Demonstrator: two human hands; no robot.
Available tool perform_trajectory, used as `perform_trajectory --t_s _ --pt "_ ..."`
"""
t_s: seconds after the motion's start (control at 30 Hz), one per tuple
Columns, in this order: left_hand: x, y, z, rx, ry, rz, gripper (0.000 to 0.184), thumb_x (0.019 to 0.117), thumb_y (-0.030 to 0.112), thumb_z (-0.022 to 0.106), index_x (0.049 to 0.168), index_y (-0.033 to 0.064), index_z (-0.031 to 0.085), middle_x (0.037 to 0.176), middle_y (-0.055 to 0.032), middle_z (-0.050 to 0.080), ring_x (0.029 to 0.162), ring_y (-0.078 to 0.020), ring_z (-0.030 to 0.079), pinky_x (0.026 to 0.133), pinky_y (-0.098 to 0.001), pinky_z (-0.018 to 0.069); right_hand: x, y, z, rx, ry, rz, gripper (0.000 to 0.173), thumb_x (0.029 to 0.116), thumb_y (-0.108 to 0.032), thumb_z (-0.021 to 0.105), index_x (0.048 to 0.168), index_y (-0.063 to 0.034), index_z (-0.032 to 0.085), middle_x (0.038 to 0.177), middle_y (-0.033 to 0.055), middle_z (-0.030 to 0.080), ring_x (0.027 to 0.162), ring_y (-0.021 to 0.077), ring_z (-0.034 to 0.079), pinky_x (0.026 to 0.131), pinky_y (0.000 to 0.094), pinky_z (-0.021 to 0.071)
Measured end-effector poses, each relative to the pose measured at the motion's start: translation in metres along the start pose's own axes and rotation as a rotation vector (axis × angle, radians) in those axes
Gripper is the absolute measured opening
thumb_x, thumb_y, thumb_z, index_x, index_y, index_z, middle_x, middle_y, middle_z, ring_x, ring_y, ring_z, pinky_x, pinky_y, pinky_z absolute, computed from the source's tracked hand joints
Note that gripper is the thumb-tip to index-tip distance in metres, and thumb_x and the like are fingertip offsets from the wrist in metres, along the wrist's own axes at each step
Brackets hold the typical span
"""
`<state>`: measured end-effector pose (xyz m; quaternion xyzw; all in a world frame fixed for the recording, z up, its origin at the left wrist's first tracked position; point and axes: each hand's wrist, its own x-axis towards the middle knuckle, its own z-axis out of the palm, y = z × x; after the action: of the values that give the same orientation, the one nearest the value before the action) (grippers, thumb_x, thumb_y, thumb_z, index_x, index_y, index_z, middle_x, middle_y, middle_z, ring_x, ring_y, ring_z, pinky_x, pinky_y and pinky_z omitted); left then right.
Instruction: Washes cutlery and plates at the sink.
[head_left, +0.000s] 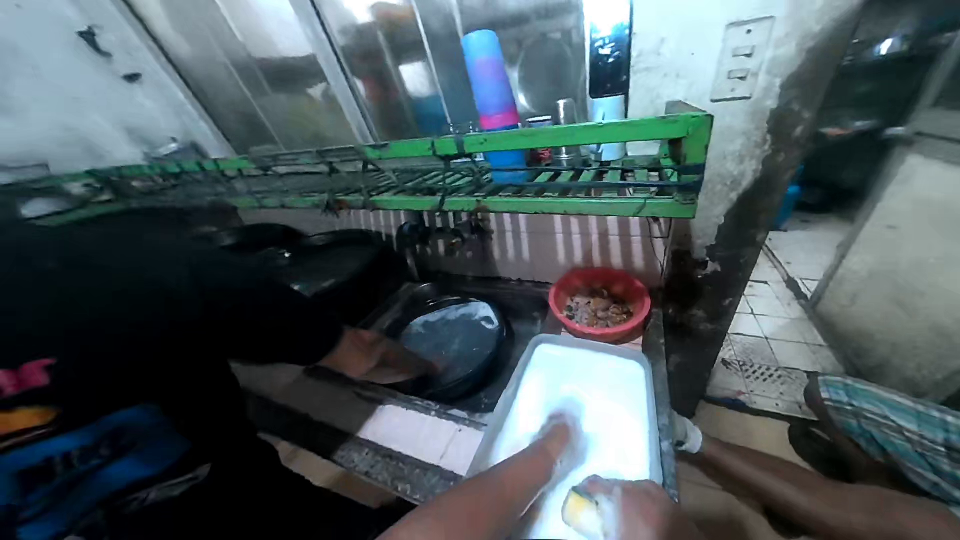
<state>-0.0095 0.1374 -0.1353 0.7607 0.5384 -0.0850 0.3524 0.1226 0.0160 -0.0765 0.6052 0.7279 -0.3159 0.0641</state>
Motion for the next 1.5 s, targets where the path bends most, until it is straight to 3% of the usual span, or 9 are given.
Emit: perform_trajectory --t_s 0.17,0.63,1.0,1.1,1.13,1.17,1.27,1.4,1.5 --pt "-0.029 0.002 -0.005 0.185 -0.102 -0.027 0.049 0.1019 0.018 0.059 0.140 -0.0113 0.051 0.151 -0.0306 0.045 0.143 -0.0446 0.041 0.117 -0.0592 0.0356 0.001 0.000 0.003 -0.002 0.051 0.004 0.057 0.0911 -0.032 0.065 0.146 -0.0231 0.055 0.123 0.0145 0.071 0.110 0.0375 0.070 0.091 0.0633 0.0530" --pt "0.015 0.018 -0.003 0.041 0.048 -0.053 0.043 0.1046 0.018 0.052 0.140 -0.0066 0.053 0.146 -0.0259 0.052 0.140 -0.0376 0.047 0.116 -0.0508 0.0384 -0.001 0.007 0.015 -0.002 0.183 -0.068 0.053 0.0921 -0.035 0.063 0.143 -0.0222 0.059 0.117 0.0144 0.074 0.103 0.0361 0.072 0.086 0.0618 0.0554" --pt "0.019 -0.014 -0.008 -0.873 0.070 0.142 0.044 0.1120 0.018 0.036 0.148 -0.0076 0.042 0.152 -0.0243 0.047 0.140 -0.0263 0.048 0.114 -0.0348 0.0402 -0.006 0.005 0.016 0.041 0.266 -0.070 0.045 0.0942 -0.030 0.060 0.137 -0.0170 0.063 0.107 0.0163 0.075 0.094 0.0379 0.073 0.080 0.0628 0.0561" --pt "-0.009 0.006 -0.022 -0.852 0.067 0.087 0.045 0.1141 0.017 0.023 0.150 -0.0031 0.041 0.154 -0.0182 0.047 0.141 -0.0229 0.048 0.116 -0.0341 0.0377 -0.006 0.004 0.016 0.045 0.277 -0.055 0.044 0.0942 -0.029 0.061 0.136 -0.0158 0.064 0.108 0.0157 0.075 0.095 0.0368 0.073 0.082 0.0613 0.0561" --pt "-0.004 -0.002 -0.022 -0.688 0.095 0.232 0.043 0.1134 0.010 0.024 0.147 -0.0090 0.043 0.147 -0.0243 0.051 0.133 -0.0265 0.055 0.110 -0.0341 0.0442 -0.006 0.003 0.016 0.048 0.283 -0.041 0.044 0.0934 -0.028 0.062 0.135 -0.0159 0.064 0.107 0.0156 0.075 0.095 0.0368 0.073 0.082 0.0613 0.0562" --pt "0.028 -0.037 -0.021 -0.506 0.082 0.681 0.044 0.1104 0.010 0.027 0.137 -0.0214 0.042 0.131 -0.0354 0.056 0.118 -0.0294 0.063 0.094 -0.0277 0.0544 -0.007 0.000 0.016 0.043 0.304 -0.025 0.043 0.0925 -0.027 0.062 0.133 -0.0157 0.066 0.105 0.0158 0.076 0.093 0.0369 0.074 0.081 0.0612 0.0565" --pt "0.013 0.006 -0.037 -1.019 0.064 0.284 0.020 0.1053 0.010 0.049 0.122 0.0024 0.055 0.093 -0.0056 0.062 0.079 -0.0120 0.061 0.072 -0.0279 0.0533 -0.007 -0.005 0.017 0.039 0.335 -0.005 0.038 0.0973 -0.028 0.056 0.131 -0.0139 0.068 0.102 0.0169 0.076 0.094 0.0377 0.074 0.081 0.0611 0.0568" --pt "0.017 0.009 -0.049 -1.114 0.014 0.391 0.026 0.0857 0.007 0.067 0.110 0.0033 0.059 0.081 -0.0054 0.064 0.069 -0.0159 0.063 0.063 -0.0331 0.0550 0.002 -0.009 0.009 0.042 0.152 0.134 0.052 0.0957 -0.037 0.064 0.145 -0.0225 0.056 0.114 0.0169 0.074 0.105 0.0399 0.071 0.090 0.0654 0.0535" --pt "0.022 -0.001 -0.046 -0.866 -0.183 0.248 0.036 0.0899 0.023 0.072 0.118 0.0046 0.062 0.088 -0.0050 0.066 0.077 -0.0148 0.064 0.071 -0.0338 0.0551 0.006 -0.019 0.003 0.048 0.081 0.300 0.060 0.0929 -0.031 0.067 0.151 -0.0273 0.051 0.121 0.0185 0.071 0.112 0.0416 0.068 0.093 0.0664 0.0511"
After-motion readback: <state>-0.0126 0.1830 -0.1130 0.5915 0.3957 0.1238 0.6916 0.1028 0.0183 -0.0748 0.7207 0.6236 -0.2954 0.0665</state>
